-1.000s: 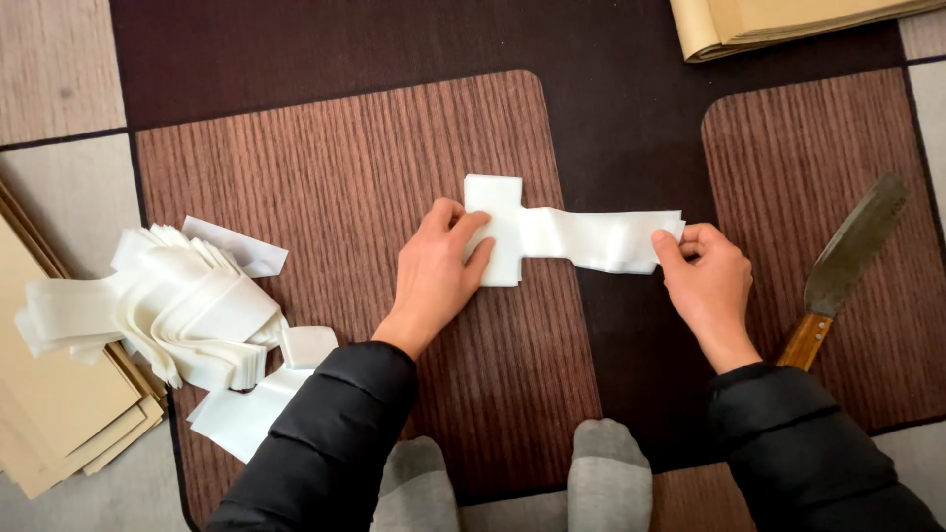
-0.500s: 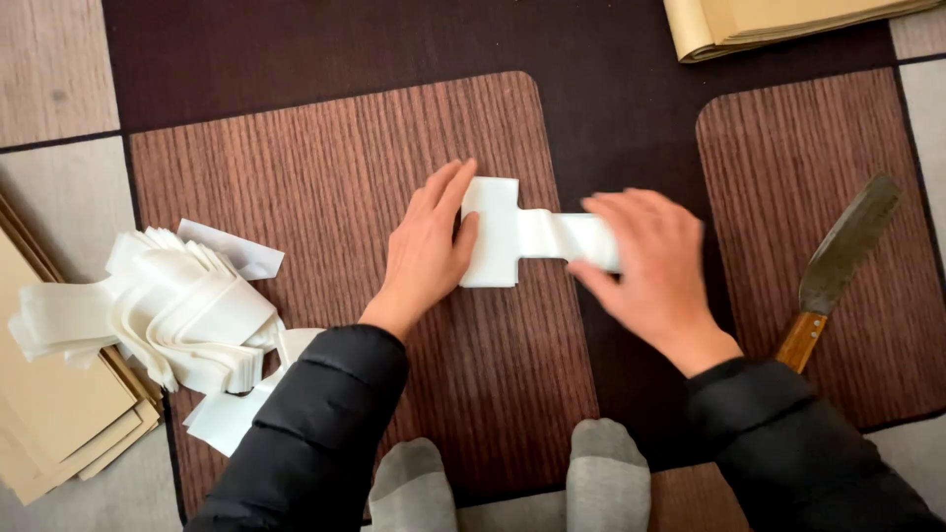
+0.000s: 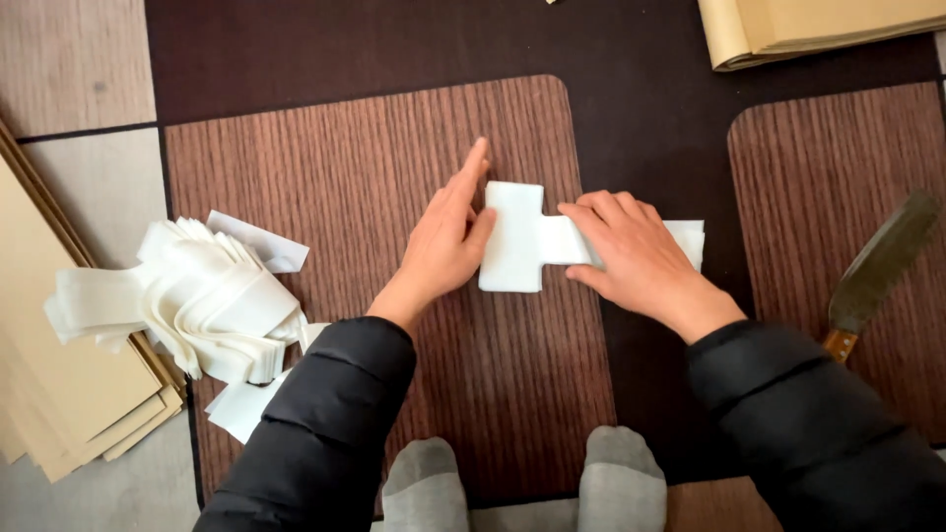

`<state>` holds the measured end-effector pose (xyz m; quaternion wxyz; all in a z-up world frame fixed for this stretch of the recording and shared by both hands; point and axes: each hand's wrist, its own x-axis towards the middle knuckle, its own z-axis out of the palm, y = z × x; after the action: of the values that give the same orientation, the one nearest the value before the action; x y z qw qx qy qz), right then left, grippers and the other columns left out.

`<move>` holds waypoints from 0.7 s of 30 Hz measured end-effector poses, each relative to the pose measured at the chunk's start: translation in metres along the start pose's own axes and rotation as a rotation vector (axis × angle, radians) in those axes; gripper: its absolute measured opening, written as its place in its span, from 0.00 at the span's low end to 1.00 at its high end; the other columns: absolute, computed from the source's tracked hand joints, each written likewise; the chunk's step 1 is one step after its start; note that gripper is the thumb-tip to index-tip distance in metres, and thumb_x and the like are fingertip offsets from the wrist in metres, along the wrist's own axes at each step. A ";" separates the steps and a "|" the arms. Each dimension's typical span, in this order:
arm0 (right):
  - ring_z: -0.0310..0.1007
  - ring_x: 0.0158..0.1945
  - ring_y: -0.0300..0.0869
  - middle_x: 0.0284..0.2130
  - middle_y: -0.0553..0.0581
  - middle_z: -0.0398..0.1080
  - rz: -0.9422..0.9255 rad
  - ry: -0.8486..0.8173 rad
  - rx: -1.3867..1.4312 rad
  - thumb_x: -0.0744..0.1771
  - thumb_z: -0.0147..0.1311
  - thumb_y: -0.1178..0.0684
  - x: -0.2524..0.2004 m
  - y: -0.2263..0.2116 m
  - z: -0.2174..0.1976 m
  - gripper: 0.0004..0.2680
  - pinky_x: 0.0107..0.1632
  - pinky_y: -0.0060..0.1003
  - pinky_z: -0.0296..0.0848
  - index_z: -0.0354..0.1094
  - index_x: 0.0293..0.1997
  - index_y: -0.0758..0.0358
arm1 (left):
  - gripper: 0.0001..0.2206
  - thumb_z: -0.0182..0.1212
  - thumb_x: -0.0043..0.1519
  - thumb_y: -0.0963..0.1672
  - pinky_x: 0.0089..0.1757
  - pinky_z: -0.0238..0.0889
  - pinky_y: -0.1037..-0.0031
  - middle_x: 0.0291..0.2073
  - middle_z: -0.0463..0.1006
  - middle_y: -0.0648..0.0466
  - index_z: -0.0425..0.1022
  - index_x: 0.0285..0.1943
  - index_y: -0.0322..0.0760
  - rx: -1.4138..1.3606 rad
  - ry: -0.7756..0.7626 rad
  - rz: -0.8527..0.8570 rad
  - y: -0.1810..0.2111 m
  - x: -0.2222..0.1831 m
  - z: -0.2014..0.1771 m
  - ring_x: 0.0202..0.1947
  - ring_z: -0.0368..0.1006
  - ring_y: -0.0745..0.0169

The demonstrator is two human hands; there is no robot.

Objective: Picking up T-shaped white material pieces from a pile and stacking them neatly on a board

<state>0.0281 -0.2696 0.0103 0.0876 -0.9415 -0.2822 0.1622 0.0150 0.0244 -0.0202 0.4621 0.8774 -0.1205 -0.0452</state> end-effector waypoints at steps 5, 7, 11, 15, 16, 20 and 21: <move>0.68 0.66 0.53 0.60 0.53 0.67 0.015 -0.007 0.019 0.65 0.73 0.39 0.008 -0.001 0.002 0.27 0.71 0.62 0.69 0.71 0.70 0.55 | 0.41 0.64 0.73 0.44 0.55 0.76 0.51 0.78 0.69 0.36 0.44 0.94 0.44 -0.020 -0.005 0.034 0.010 -0.006 -0.009 0.55 0.79 0.38; 0.68 0.66 0.53 0.60 0.52 0.67 0.019 -0.001 0.009 0.65 0.72 0.39 0.008 0.001 0.002 0.27 0.70 0.61 0.69 0.71 0.70 0.55 | 0.38 0.62 0.74 0.43 0.55 0.77 0.52 0.79 0.68 0.37 0.47 0.94 0.44 -0.043 0.022 0.029 0.005 -0.010 -0.003 0.55 0.80 0.39; 0.67 0.69 0.54 0.62 0.54 0.68 0.031 0.047 -0.014 0.64 0.73 0.36 0.001 -0.004 -0.001 0.31 0.74 0.64 0.62 0.68 0.74 0.56 | 0.30 0.60 0.75 0.43 0.49 0.80 0.59 0.68 0.76 0.37 0.60 0.88 0.33 -0.117 0.170 -0.109 -0.015 -0.033 0.013 0.54 0.81 0.43; 0.71 0.68 0.53 0.61 0.55 0.73 0.034 0.343 -0.065 0.64 0.73 0.36 -0.018 -0.032 -0.014 0.29 0.66 0.54 0.66 0.73 0.72 0.56 | 0.33 0.59 0.74 0.39 0.58 0.76 0.56 0.71 0.78 0.38 0.55 0.90 0.34 -0.090 0.143 -0.060 -0.011 -0.042 0.019 0.61 0.74 0.37; 0.71 0.68 0.53 0.61 0.55 0.73 0.025 0.345 -0.065 0.64 0.73 0.36 -0.026 -0.048 -0.003 0.29 0.66 0.54 0.66 0.73 0.72 0.56 | 0.33 0.59 0.74 0.39 0.58 0.76 0.56 0.71 0.78 0.38 0.55 0.90 0.34 -0.087 0.151 -0.062 -0.010 -0.039 0.018 0.61 0.74 0.37; 0.85 0.52 0.55 0.46 0.58 0.83 0.452 0.422 0.574 0.71 0.65 0.49 -0.052 -0.084 0.036 0.06 0.51 0.49 0.82 0.75 0.48 0.55 | 0.35 0.53 0.73 0.37 0.64 0.68 0.57 0.69 0.79 0.43 0.48 0.93 0.37 -0.146 0.122 -0.114 -0.012 -0.033 0.021 0.60 0.71 0.44; 0.85 0.62 0.57 0.61 0.64 0.83 0.569 0.258 0.856 0.69 0.65 0.52 -0.054 -0.086 0.045 0.10 0.56 0.49 0.85 0.70 0.53 0.59 | 0.36 0.51 0.73 0.36 0.66 0.66 0.58 0.70 0.79 0.44 0.45 0.94 0.38 -0.177 0.113 -0.118 -0.014 -0.032 0.022 0.62 0.70 0.45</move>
<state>-0.0736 -0.2251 0.0046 0.4507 -0.8732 0.0888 0.1628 -0.0176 0.0226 -0.0456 0.5404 0.8399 -0.0380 -0.0330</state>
